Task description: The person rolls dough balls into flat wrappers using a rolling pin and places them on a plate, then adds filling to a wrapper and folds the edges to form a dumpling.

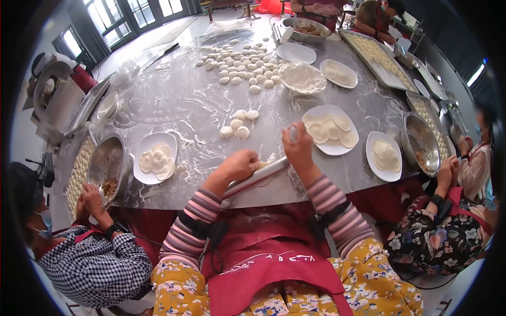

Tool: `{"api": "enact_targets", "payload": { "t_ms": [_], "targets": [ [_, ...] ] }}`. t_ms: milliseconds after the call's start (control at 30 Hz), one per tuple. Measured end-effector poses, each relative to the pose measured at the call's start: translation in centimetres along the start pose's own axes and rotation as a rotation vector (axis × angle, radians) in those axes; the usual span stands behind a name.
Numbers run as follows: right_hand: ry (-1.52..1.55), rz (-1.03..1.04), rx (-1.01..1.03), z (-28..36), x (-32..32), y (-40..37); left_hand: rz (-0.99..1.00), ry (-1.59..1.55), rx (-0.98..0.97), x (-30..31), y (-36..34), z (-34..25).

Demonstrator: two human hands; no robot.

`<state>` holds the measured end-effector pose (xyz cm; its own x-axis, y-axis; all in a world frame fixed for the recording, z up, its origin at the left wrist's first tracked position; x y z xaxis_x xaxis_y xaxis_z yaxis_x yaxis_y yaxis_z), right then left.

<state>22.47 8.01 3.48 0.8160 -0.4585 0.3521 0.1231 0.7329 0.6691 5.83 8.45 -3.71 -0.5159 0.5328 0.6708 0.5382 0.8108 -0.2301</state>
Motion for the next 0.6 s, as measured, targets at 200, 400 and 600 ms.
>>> {"api": "enact_targets", "payload": {
  "t_ms": [200, 400, 600],
  "targets": [
    [0.001, 0.014, 0.011, 1.1, 2.2, -1.8, 0.005, -0.048, -0.016, 0.2, 0.2, 1.2],
    [0.049, 0.047, -0.1, 3.1, 6.5, -6.4, -0.024, -0.037, 0.004, 0.3, 0.1, 0.8],
    [0.096, 0.015, -0.098, 2.6, 6.6, -6.3, -0.19, 0.208, -0.066, -0.1, -1.4, -1.1]
  ]
}}
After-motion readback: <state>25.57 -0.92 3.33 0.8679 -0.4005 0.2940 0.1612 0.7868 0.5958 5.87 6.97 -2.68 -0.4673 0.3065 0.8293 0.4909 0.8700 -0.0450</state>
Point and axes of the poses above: each hand's wrist, its own y-axis towards the middle knuckle, its own x-axis out of the back of the hand, z = x × y, the point moved 10 cm from there along y, towards the middle knuckle, and after that the axes turned 5 degrees about z, right-handed, at the moved point
